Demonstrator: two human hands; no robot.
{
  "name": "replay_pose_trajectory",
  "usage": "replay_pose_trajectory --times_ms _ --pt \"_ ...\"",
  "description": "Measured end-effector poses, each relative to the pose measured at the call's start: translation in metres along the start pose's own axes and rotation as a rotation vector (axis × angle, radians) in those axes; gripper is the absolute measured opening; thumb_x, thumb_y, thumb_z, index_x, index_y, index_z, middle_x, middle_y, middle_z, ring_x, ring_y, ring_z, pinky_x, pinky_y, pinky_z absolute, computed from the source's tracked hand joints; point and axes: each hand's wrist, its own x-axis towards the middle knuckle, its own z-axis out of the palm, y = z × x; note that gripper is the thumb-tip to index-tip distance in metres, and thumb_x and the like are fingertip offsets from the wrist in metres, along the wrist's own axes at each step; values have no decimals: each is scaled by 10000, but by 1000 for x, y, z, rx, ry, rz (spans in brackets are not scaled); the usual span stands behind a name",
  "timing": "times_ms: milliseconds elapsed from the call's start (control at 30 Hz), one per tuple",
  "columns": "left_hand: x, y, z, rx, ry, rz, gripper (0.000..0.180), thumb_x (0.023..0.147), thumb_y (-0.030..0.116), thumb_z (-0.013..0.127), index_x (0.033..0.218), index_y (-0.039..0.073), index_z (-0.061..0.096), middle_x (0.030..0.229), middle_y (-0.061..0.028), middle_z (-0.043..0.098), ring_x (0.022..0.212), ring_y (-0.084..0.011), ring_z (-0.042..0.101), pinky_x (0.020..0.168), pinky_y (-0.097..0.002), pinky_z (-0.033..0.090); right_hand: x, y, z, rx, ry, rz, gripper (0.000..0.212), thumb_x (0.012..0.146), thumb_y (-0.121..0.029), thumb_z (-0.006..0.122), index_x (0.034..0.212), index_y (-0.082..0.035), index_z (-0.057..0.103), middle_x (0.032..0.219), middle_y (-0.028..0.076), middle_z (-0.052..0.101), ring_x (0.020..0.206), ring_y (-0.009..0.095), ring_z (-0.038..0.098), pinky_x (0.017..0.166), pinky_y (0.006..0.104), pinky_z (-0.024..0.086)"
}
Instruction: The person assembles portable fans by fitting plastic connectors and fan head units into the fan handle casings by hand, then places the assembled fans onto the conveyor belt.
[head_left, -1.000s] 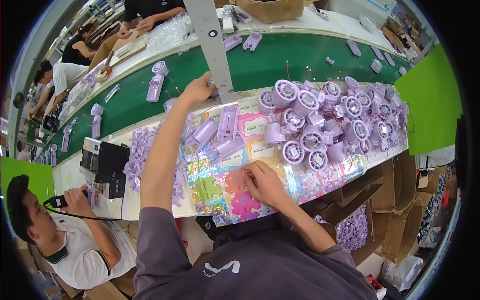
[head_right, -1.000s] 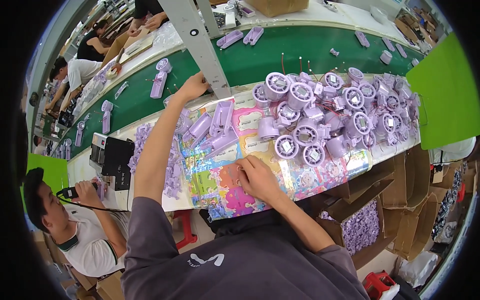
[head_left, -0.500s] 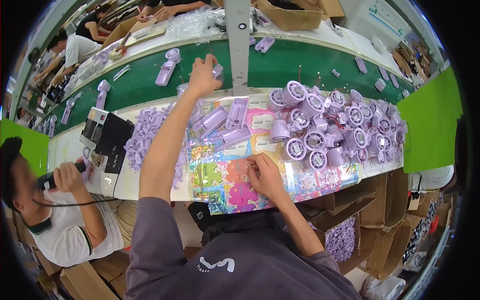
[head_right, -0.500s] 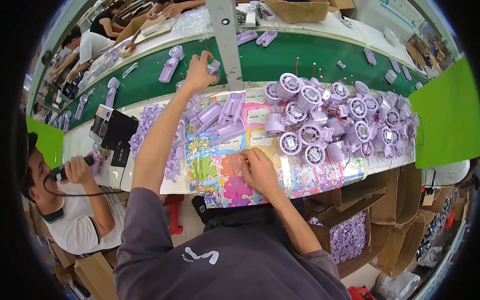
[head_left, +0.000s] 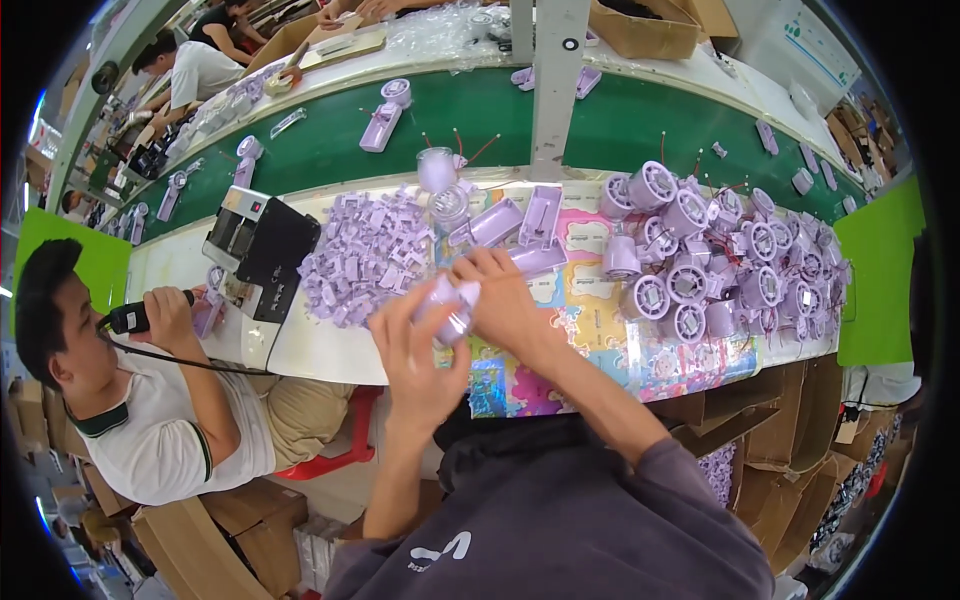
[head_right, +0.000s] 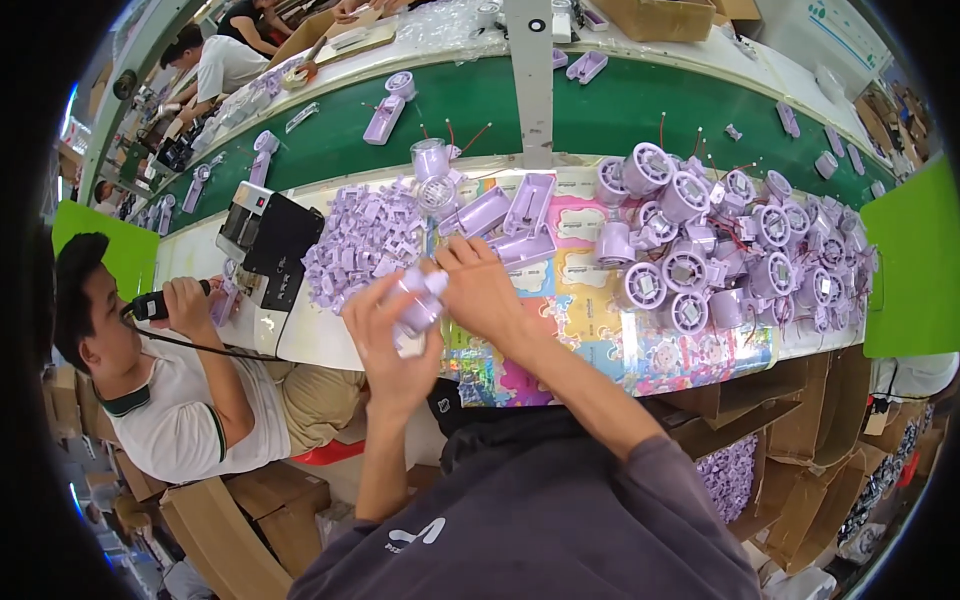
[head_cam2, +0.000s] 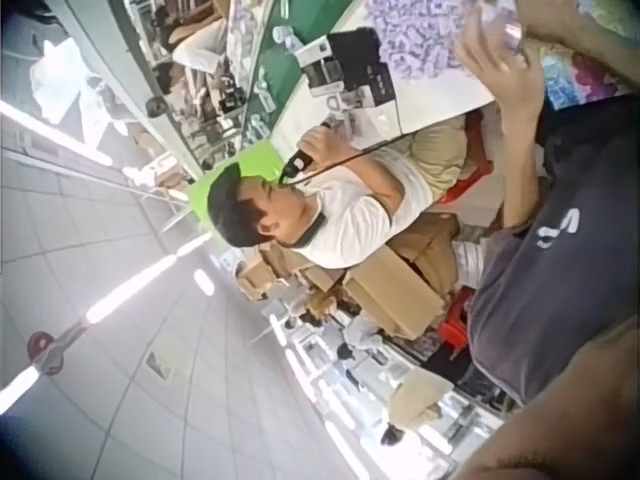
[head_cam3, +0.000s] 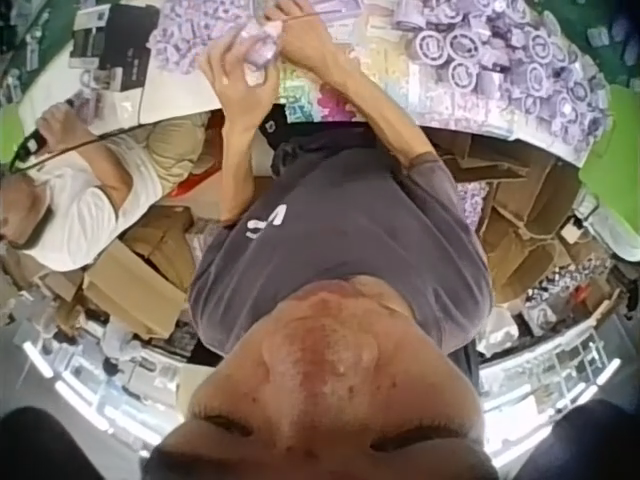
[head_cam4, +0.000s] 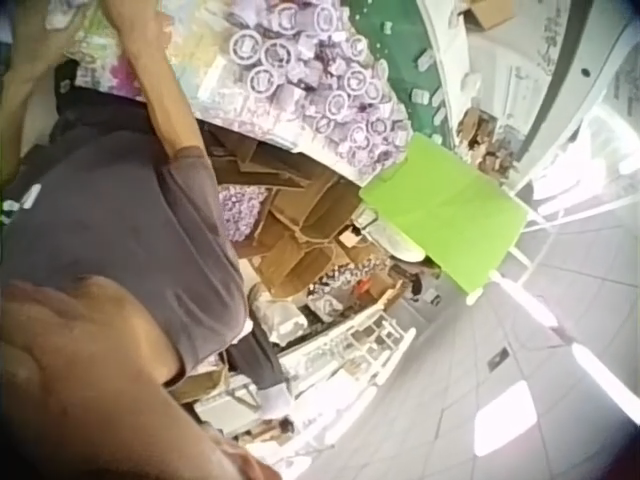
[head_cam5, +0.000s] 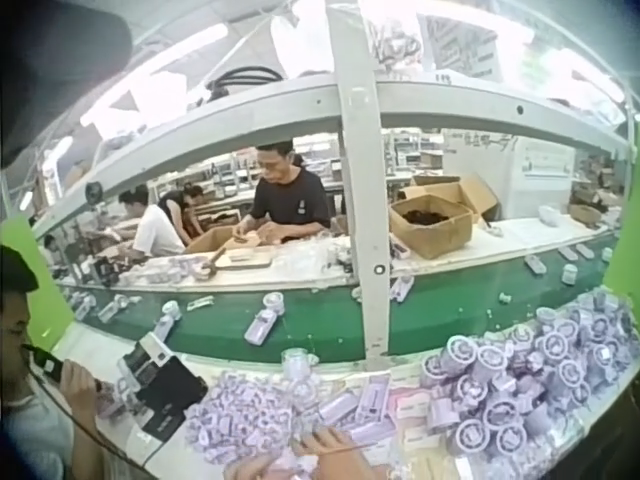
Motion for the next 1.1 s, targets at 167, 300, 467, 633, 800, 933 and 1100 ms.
replay_pose_trajectory --times_ms 167,300,467,633,800,933,1100 --pt "-57 18 12 23 20 13 479 654 -18 717 1109 127 675 1306 -157 615 1098 -371 543 940 -461 441 20 10 39 -79 -148 -144 103 784 -143 623 845 -86 684 966 74 628 984 231 584 871 350 460" --pt "-71 17 20 80 9 84 473 640 13 723 1103 113 731 1287 -127 637 1086 -314 554 924 -416 470 24 23 10 154 -95 -37 125 797 -84 675 908 -43 636 965 95 609 973 284 608 804 393 511" --pt "-72 7 37 134 -68 150 391 717 25 704 1093 132 723 1301 -122 625 1100 -305 542 938 -424 456 12 63 -54 645 -88 303 132 937 -71 682 1032 -25 603 992 73 621 861 197 632 744 327 521" --pt "-77 -1 70 255 -97 174 353 811 9 640 1131 138 714 1313 -91 617 1118 -259 552 1004 -442 442 -12 57 -99 1200 164 746 280 1046 -68 551 1301 -31 443 1074 127 698 857 130 647 764 276 528" --pt "-83 23 69 -14 -91 37 496 743 68 734 1235 112 685 1335 -166 572 1179 -335 524 1011 -487 427 -61 30 -115 1171 40 807 421 1062 -40 491 1470 -37 389 1105 113 701 821 106 619 744 258 515" --pt "-59 20 59 -9 -158 -158 731 732 83 792 1414 52 530 1410 -207 518 1255 -413 503 1037 -508 407 -99 9 -99 977 -17 892 412 1052 -38 513 1458 -24 448 1000 85 698 795 105 641 712 272 523" --pt "-58 3 64 -194 -383 -307 741 649 60 832 1333 50 547 1226 -178 592 1147 -397 572 965 -486 457 -100 -14 -88 597 -108 898 361 1002 -83 580 1356 -33 524 972 249 712 892 456 687 743 476 537"
